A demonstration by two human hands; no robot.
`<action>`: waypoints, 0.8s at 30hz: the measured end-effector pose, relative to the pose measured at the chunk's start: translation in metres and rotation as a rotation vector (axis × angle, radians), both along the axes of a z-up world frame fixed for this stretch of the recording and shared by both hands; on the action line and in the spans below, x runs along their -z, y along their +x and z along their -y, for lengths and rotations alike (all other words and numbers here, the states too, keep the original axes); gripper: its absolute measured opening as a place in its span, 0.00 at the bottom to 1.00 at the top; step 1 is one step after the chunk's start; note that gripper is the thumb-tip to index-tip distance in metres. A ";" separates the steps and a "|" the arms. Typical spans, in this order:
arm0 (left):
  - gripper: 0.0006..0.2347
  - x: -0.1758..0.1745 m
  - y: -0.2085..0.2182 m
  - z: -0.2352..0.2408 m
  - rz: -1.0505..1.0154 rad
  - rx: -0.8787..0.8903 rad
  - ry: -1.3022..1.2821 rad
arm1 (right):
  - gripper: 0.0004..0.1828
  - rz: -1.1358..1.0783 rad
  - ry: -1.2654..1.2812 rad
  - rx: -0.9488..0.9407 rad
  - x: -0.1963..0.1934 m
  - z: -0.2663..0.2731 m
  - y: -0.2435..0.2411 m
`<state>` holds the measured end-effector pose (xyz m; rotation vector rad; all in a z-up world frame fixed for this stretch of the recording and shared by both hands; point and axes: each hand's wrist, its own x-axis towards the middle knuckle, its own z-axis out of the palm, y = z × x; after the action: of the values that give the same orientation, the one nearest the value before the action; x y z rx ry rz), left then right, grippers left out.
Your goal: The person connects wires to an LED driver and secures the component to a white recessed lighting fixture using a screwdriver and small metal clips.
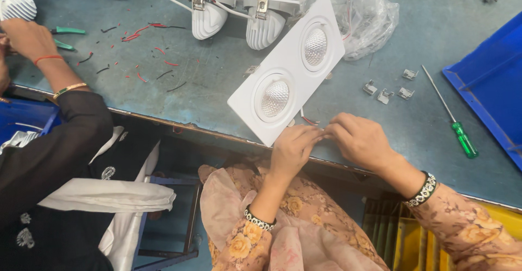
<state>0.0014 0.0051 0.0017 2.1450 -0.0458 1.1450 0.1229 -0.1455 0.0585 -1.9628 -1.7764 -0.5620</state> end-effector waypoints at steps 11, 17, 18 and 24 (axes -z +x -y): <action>0.06 0.006 0.001 0.005 0.026 -0.059 0.043 | 0.05 -0.280 0.074 0.228 0.024 0.008 -0.028; 0.06 0.010 0.002 0.007 0.081 -0.080 0.027 | 0.08 -0.609 -0.009 0.406 0.034 0.010 -0.035; 0.06 0.011 0.002 0.007 0.101 -0.085 0.030 | 0.08 -0.905 -0.040 0.404 0.037 0.011 -0.033; 0.08 0.017 0.003 0.007 0.166 -0.091 0.000 | 0.08 -2.201 0.023 0.089 0.060 0.018 -0.027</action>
<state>0.0048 -0.0016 -0.0154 2.0657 -0.0232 1.3743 0.0963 -0.1632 -0.0014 -1.1776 -0.1583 1.1853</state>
